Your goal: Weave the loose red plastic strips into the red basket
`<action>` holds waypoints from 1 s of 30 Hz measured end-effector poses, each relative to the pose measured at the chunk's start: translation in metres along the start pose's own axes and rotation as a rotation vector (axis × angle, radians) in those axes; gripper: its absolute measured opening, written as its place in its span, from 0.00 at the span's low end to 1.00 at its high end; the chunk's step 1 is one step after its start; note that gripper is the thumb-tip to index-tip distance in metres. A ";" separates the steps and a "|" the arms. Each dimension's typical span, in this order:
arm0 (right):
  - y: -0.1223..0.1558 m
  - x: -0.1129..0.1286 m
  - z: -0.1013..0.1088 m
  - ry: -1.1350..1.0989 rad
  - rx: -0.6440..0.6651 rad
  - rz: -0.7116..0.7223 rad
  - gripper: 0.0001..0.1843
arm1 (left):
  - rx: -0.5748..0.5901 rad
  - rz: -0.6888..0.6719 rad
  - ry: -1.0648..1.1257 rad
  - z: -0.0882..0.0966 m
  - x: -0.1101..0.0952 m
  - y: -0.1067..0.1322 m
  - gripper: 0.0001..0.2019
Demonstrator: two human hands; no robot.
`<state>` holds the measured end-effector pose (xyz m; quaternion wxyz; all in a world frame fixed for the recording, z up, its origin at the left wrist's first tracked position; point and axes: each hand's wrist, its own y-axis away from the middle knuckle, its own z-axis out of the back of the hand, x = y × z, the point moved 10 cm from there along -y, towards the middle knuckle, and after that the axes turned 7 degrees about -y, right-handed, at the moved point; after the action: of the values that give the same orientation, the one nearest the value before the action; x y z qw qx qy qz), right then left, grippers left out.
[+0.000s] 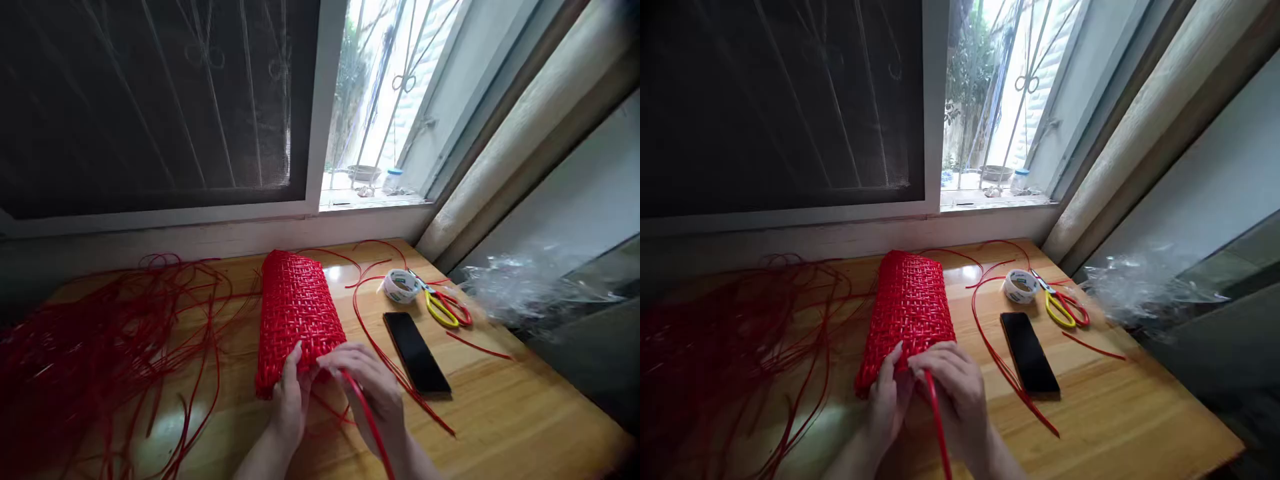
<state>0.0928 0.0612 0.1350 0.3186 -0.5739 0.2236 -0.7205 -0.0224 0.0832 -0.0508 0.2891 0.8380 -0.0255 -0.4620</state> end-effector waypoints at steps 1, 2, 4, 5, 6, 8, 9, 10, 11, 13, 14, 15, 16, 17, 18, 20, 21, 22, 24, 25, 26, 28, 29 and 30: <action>0.008 -0.001 -0.007 -0.022 0.001 -0.010 0.12 | 0.020 -0.031 -0.055 0.001 -0.002 0.001 0.14; 0.016 -0.002 -0.013 -0.039 0.004 -0.019 0.12 | 0.042 -0.057 -0.109 0.001 -0.004 0.003 0.15; 0.030 -0.004 -0.021 -0.057 -0.007 -0.044 0.12 | 0.091 -0.090 -0.218 0.000 -0.008 0.005 0.19; 0.036 -0.007 -0.023 -0.050 -0.014 -0.067 0.13 | 0.125 -0.101 -0.282 -0.003 -0.009 0.007 0.21; 0.041 -0.008 -0.023 -0.040 -0.023 -0.081 0.15 | 0.157 -0.103 -0.341 -0.006 -0.011 0.009 0.23; 0.047 -0.008 -0.021 -0.021 -0.034 -0.091 0.17 | 0.201 -0.085 -0.409 -0.010 -0.013 0.012 0.25; 0.049 -0.008 -0.019 -0.018 -0.042 -0.090 0.18 | 0.216 -0.070 -0.410 -0.013 -0.013 0.013 0.25; 0.050 -0.008 -0.017 -0.018 -0.048 -0.090 0.19 | 0.224 -0.054 -0.392 -0.014 -0.014 0.014 0.24; 0.051 -0.008 -0.015 -0.018 -0.056 -0.090 0.19 | 0.226 -0.037 -0.358 -0.015 -0.015 0.016 0.22; 0.052 -0.009 -0.012 -0.017 -0.070 -0.095 0.20 | 0.225 0.021 -0.275 -0.016 -0.012 0.019 0.20; 0.053 -0.011 -0.009 -0.018 -0.086 -0.100 0.20 | 0.238 0.065 -0.232 -0.017 -0.008 0.022 0.19; 0.055 -0.013 -0.006 -0.020 -0.113 -0.112 0.20 | 0.262 0.102 -0.187 -0.018 -0.004 0.024 0.19; 0.056 -0.015 -0.003 -0.022 -0.147 -0.135 0.19 | 0.294 0.127 -0.145 -0.019 -0.001 0.027 0.19; 0.058 -0.019 0.000 -0.026 -0.185 -0.168 0.18 | 0.322 0.135 -0.109 -0.019 0.002 0.029 0.20; 0.059 -0.022 0.004 -0.032 -0.224 -0.203 0.17 | 0.327 0.130 -0.083 -0.017 0.003 0.029 0.21; 0.060 -0.025 0.009 -0.053 -0.291 -0.264 0.14 | 0.264 0.085 -0.078 -0.006 0.002 0.025 0.21; 0.060 -0.025 0.010 -0.070 -0.316 -0.289 0.13 | 0.223 0.067 -0.101 -0.001 0.002 0.023 0.21; 0.059 -0.026 0.010 -0.092 -0.338 -0.308 0.12 | 0.191 0.051 -0.132 0.003 0.001 0.022 0.21; 0.056 -0.026 0.009 -0.137 -0.362 -0.337 0.11 | 0.180 0.011 -0.194 0.000 -0.002 0.021 0.22; 0.054 -0.026 0.007 -0.155 -0.360 -0.345 0.11 | 0.192 -0.007 -0.218 -0.005 -0.005 0.021 0.23; 0.052 -0.026 0.004 -0.170 -0.347 -0.342 0.12 | 0.201 -0.016 -0.233 -0.010 -0.007 0.022 0.24; 0.045 -0.022 -0.001 -0.174 -0.292 -0.302 0.14 | 0.211 -0.014 -0.248 -0.020 -0.011 0.024 0.25; 0.041 -0.018 -0.004 -0.160 -0.247 -0.273 0.15 | 0.219 -0.002 -0.250 -0.024 -0.012 0.024 0.26; 0.037 -0.015 -0.007 -0.137 -0.192 -0.243 0.16 | 0.230 0.016 -0.247 -0.028 -0.012 0.024 0.25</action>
<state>0.0952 0.0459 0.0979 0.1875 -0.6723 0.1983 -0.6882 -0.0015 0.0800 -0.0178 0.1895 0.8021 -0.1205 -0.5534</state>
